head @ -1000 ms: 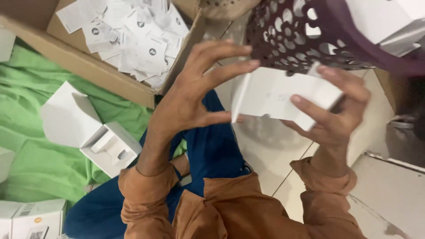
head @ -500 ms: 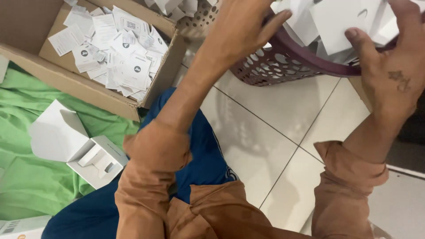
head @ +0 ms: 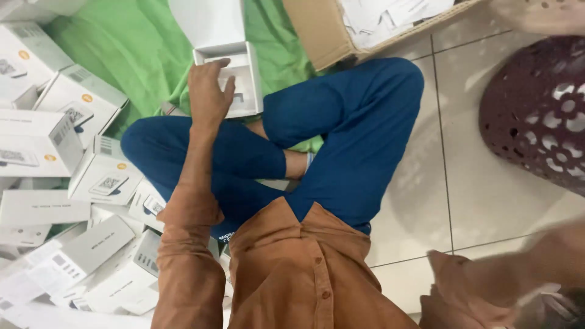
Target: The person packs products into individual boxes and includes instruction manuals.
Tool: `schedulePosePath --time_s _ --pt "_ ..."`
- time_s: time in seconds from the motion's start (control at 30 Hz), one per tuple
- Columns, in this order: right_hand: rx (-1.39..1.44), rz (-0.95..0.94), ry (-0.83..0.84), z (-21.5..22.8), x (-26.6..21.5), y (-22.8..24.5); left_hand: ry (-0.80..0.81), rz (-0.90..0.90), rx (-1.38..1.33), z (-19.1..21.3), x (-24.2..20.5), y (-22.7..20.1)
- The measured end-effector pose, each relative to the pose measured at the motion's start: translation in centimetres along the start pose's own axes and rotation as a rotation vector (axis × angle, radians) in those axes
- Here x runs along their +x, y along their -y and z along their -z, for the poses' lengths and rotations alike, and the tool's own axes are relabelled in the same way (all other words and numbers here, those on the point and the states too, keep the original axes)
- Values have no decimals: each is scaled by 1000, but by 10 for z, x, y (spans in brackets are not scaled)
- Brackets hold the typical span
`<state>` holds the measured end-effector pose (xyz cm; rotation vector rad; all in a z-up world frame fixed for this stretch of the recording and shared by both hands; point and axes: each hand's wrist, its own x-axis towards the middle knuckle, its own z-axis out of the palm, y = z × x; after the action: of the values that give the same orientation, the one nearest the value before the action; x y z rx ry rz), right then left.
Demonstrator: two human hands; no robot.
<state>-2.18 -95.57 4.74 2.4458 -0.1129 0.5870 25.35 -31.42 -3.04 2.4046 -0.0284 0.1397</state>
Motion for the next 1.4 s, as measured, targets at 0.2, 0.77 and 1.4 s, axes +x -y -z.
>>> schedulePosePath --time_s 0.2,0.77,1.4 --pt "1472 219 166 170 257 363 103 -159 415 -7 -3 16" --pt "1381 158 104 181 276 392 -95 221 -719 26 -34 -55" --pt "1179 -276 -52 -44 276 98 166 -557 -754 -239 139 -355"
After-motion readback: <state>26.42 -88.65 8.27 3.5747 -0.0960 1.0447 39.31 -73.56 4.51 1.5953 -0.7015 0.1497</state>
